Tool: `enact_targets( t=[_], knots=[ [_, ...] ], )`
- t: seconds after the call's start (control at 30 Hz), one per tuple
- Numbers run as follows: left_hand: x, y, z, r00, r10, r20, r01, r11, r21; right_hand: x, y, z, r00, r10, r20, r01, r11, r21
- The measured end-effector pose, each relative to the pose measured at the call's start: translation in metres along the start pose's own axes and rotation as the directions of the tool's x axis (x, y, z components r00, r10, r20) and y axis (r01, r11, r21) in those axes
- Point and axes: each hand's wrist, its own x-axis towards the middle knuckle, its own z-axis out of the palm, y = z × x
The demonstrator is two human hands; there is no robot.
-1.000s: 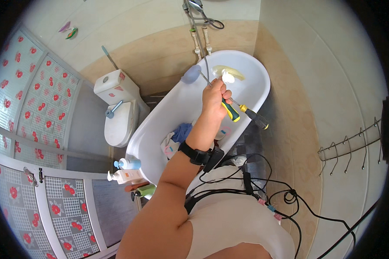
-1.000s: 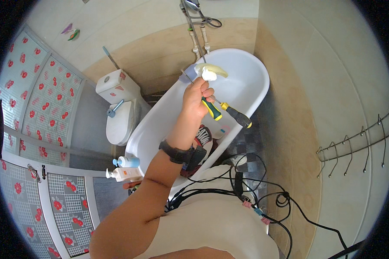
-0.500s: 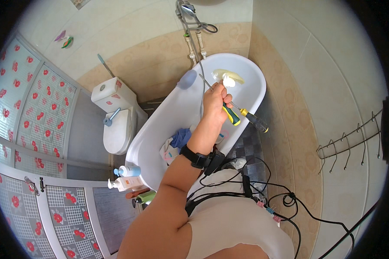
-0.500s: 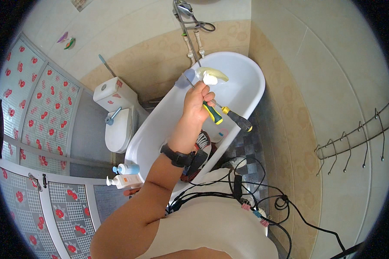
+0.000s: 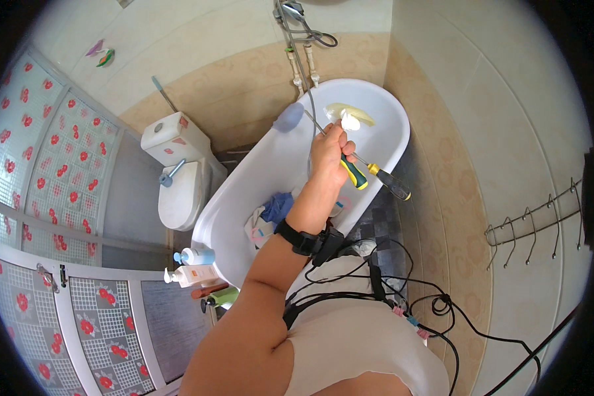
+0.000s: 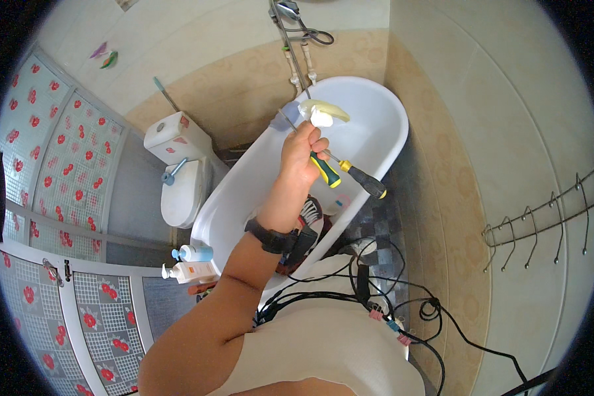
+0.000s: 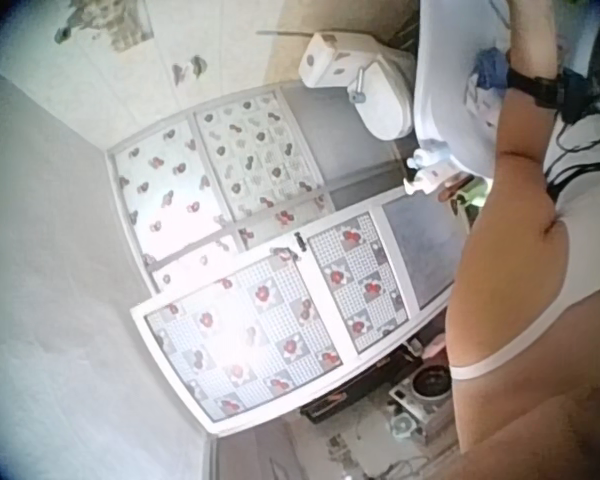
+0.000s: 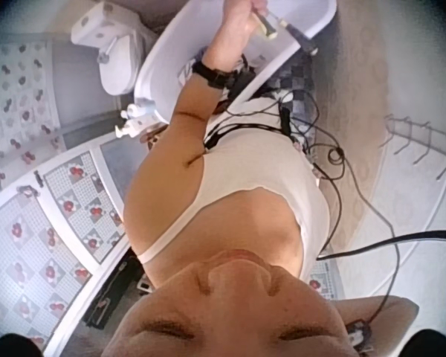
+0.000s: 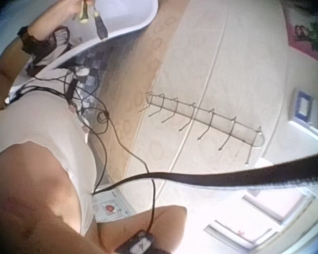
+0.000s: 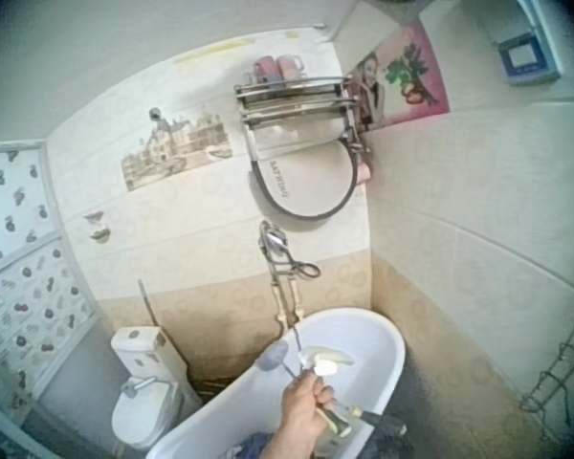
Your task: Remove debris and attempt to reattach or secure a metal towel rack to a bathroom wall.
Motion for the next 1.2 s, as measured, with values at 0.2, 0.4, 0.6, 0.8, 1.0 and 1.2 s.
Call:
enact_targets(
  t=[0.2, 0.4, 0.6, 0.8, 1.0, 1.2],
  knots=[
    [0.003, -0.006, 0.004, 1.0, -0.006, 0.014, 0.006, 1.0, -0.007, 0.002, -0.002, -0.011, 1.0, -0.002, -0.01, 0.001, 1.0, -0.017],
    [0.003, -0.006, 0.01, 0.998, -0.022, 0.058, 0.029, 0.992, -0.12, 0.0, -0.024, -0.029, 0.997, -0.072, -0.014, 0.071, 0.995, -0.065],
    [0.0, -0.018, 0.035, 0.993, -0.017, 0.121, 0.039, 0.982, -0.184, 0.005, -0.089, -0.06, 0.94, -0.339, 0.041, 0.342, 0.931, -0.128],
    [-0.012, -0.05, 0.088, 0.949, -0.008, 0.316, 0.048, 0.992, -0.12, 0.014, -0.163, 0.026, 0.816, -0.306, 0.491, 0.386, 0.92, -0.068],
    [-0.047, -0.08, 0.114, 0.925, 0.116, 0.362, -0.087, 0.992, -0.095, 0.034, -0.135, 0.104, 0.508, -0.281, 0.815, 0.138, 0.96, 0.245],
    [-0.086, -0.091, 0.153, 0.87, 0.015, 0.493, -0.023, 1.0, 0.01, 0.024, -0.124, 0.092, 0.487, -0.148, 0.861, -0.231, 0.928, 0.291]
  ],
)
